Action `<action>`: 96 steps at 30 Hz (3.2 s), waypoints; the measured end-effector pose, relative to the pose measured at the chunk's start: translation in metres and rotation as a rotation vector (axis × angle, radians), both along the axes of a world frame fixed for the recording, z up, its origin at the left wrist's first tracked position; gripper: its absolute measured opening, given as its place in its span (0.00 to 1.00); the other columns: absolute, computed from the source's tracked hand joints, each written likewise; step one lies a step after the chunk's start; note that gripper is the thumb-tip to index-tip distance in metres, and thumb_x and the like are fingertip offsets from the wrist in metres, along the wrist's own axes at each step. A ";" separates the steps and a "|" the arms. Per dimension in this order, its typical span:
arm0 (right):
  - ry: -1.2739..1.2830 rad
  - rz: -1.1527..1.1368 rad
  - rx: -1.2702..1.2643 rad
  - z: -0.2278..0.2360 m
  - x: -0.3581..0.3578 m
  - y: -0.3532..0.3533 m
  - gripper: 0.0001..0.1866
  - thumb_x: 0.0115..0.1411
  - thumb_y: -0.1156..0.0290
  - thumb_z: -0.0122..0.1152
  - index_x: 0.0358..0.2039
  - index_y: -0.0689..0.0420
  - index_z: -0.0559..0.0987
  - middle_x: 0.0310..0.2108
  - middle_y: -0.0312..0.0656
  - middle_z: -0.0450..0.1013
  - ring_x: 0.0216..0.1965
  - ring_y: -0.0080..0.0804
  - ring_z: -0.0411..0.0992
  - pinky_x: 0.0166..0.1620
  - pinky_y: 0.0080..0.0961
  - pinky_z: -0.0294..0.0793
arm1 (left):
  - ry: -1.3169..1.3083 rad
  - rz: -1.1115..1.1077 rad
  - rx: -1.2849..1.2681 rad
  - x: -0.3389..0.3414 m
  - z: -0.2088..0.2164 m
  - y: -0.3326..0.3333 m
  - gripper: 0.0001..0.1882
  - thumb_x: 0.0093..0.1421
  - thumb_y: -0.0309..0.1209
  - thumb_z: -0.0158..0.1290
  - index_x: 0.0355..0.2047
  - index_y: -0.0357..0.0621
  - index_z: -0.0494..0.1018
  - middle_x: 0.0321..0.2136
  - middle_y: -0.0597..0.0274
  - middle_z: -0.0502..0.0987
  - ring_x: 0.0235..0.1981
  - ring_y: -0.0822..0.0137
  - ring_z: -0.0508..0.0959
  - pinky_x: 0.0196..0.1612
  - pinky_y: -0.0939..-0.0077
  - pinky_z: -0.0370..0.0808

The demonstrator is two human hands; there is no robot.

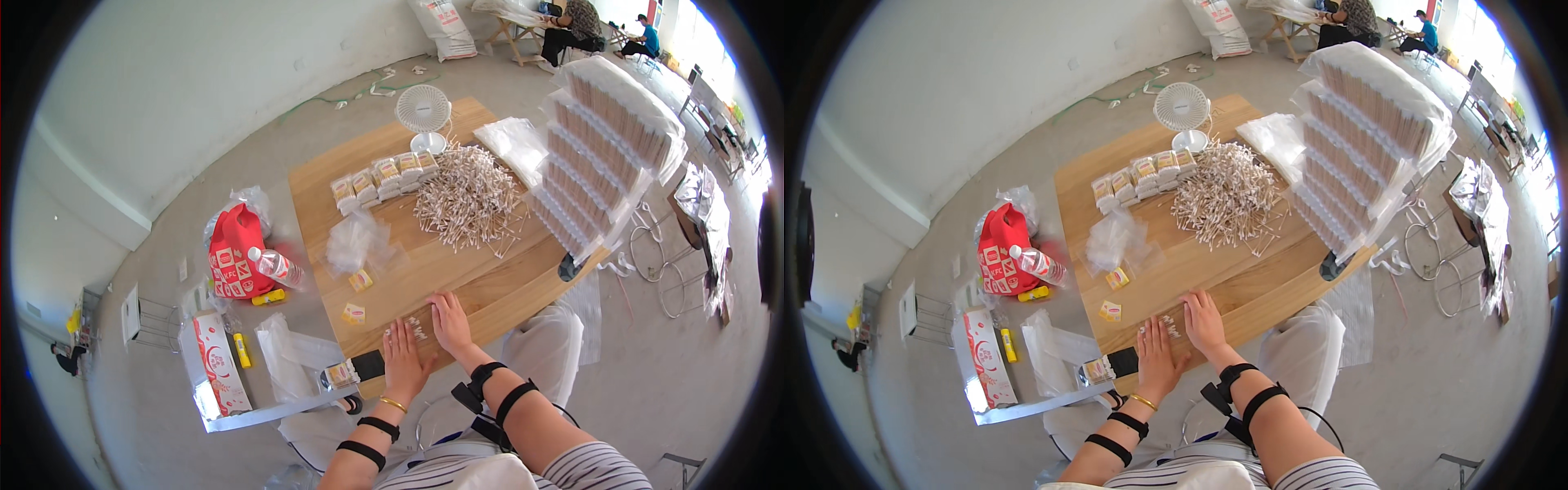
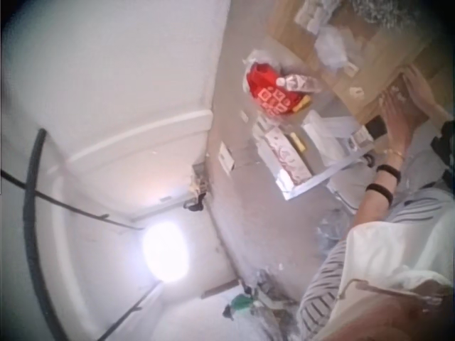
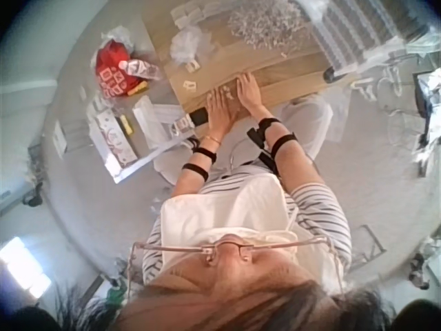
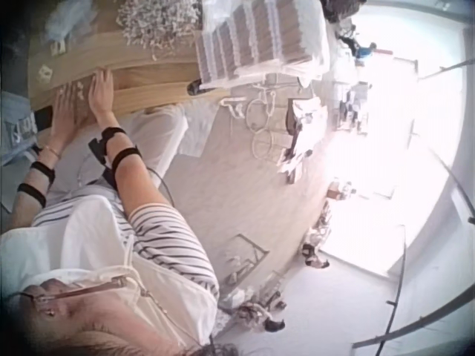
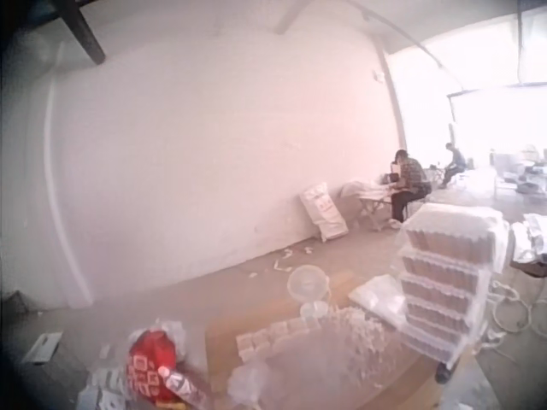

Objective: The recorder is seen counting and placing medical or hygiene swabs into small plastic bags.

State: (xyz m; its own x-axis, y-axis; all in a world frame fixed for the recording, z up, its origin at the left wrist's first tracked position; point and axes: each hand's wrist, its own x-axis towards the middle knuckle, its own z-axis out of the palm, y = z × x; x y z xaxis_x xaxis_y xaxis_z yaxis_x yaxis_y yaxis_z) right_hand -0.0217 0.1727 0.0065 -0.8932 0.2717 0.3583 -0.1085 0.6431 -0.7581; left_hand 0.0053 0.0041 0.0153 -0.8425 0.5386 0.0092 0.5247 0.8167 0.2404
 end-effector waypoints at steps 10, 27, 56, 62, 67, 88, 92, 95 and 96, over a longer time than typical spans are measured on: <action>-0.003 0.036 -0.030 0.003 0.002 0.001 0.09 0.66 0.77 0.53 0.46 0.58 0.77 0.48 0.49 0.72 0.53 0.54 0.70 0.57 0.43 0.71 | 0.044 -0.014 -0.009 0.006 -0.005 -0.009 0.48 0.67 0.56 0.50 0.73 0.29 0.51 0.74 0.42 0.53 0.77 0.46 0.48 0.77 0.42 0.40; -0.231 0.414 0.683 -0.007 0.040 -0.030 0.48 0.65 0.45 0.54 0.73 0.67 0.55 0.75 0.65 0.46 0.78 0.59 0.42 0.77 0.51 0.40 | 0.055 0.186 0.023 -0.004 -0.023 -0.030 0.50 0.70 0.63 0.38 0.72 0.25 0.50 0.75 0.37 0.47 0.78 0.45 0.42 0.76 0.38 0.36; -0.190 0.395 0.667 -0.012 0.036 -0.033 0.43 0.65 0.48 0.57 0.72 0.62 0.60 0.75 0.59 0.52 0.76 0.55 0.49 0.76 0.50 0.45 | -0.042 0.032 0.087 0.007 -0.015 -0.044 0.46 0.72 0.58 0.40 0.75 0.33 0.47 0.77 0.46 0.47 0.78 0.51 0.44 0.77 0.41 0.34; -0.151 0.139 0.279 0.008 -0.002 0.064 0.25 0.56 0.68 0.65 0.56 0.57 0.77 0.60 0.54 0.70 0.58 0.59 0.70 0.61 0.50 0.69 | 0.056 0.024 -0.033 0.008 -0.016 -0.041 0.48 0.69 0.57 0.45 0.76 0.35 0.46 0.77 0.50 0.49 0.78 0.53 0.47 0.77 0.40 0.37; -0.265 -0.306 0.511 0.012 -0.031 0.166 0.17 0.56 0.76 0.61 0.48 0.52 0.81 0.50 0.49 0.73 0.55 0.51 0.70 0.57 0.46 0.71 | 0.012 0.047 -0.025 0.010 -0.015 -0.044 0.47 0.69 0.56 0.44 0.76 0.35 0.46 0.77 0.51 0.47 0.78 0.54 0.47 0.77 0.40 0.37; -0.105 0.304 0.356 0.012 -0.058 0.032 0.01 0.59 0.71 0.63 0.32 0.52 0.80 0.32 0.42 0.75 0.43 0.47 0.73 0.49 0.46 0.71 | 0.022 0.045 -0.069 0.010 -0.013 -0.047 0.47 0.69 0.58 0.44 0.76 0.37 0.46 0.77 0.52 0.47 0.78 0.56 0.46 0.76 0.38 0.38; -0.086 0.372 0.253 0.002 -0.050 -0.020 0.02 0.58 0.70 0.65 0.32 0.51 0.81 0.33 0.40 0.75 0.43 0.45 0.72 0.49 0.45 0.71 | 0.034 0.033 -0.057 0.009 -0.013 -0.044 0.45 0.71 0.57 0.40 0.76 0.37 0.47 0.77 0.51 0.47 0.78 0.55 0.45 0.76 0.39 0.37; -0.073 0.357 0.276 -0.003 -0.044 -0.037 0.02 0.58 0.70 0.65 0.31 0.51 0.82 0.34 0.39 0.75 0.44 0.44 0.72 0.50 0.44 0.71 | 0.033 0.034 -0.030 0.010 -0.012 -0.046 0.44 0.72 0.57 0.39 0.75 0.36 0.48 0.77 0.51 0.48 0.78 0.54 0.45 0.76 0.39 0.37; -0.101 0.382 0.277 -0.005 -0.042 -0.039 0.02 0.58 0.70 0.65 0.31 0.51 0.82 0.34 0.39 0.75 0.44 0.44 0.72 0.50 0.44 0.71 | 0.031 0.036 -0.018 0.010 -0.012 -0.046 0.44 0.72 0.57 0.38 0.75 0.36 0.48 0.77 0.51 0.48 0.78 0.55 0.45 0.76 0.39 0.37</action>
State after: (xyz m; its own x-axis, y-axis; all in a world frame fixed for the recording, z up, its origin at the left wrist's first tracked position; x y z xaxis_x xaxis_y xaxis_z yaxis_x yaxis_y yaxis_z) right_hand -0.0636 0.1334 0.0019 -0.9444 -0.1764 0.2775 -0.3114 0.7505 -0.5829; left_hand 0.0153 -0.0417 0.0038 -0.8606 0.5086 0.0265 0.5022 0.8389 0.2097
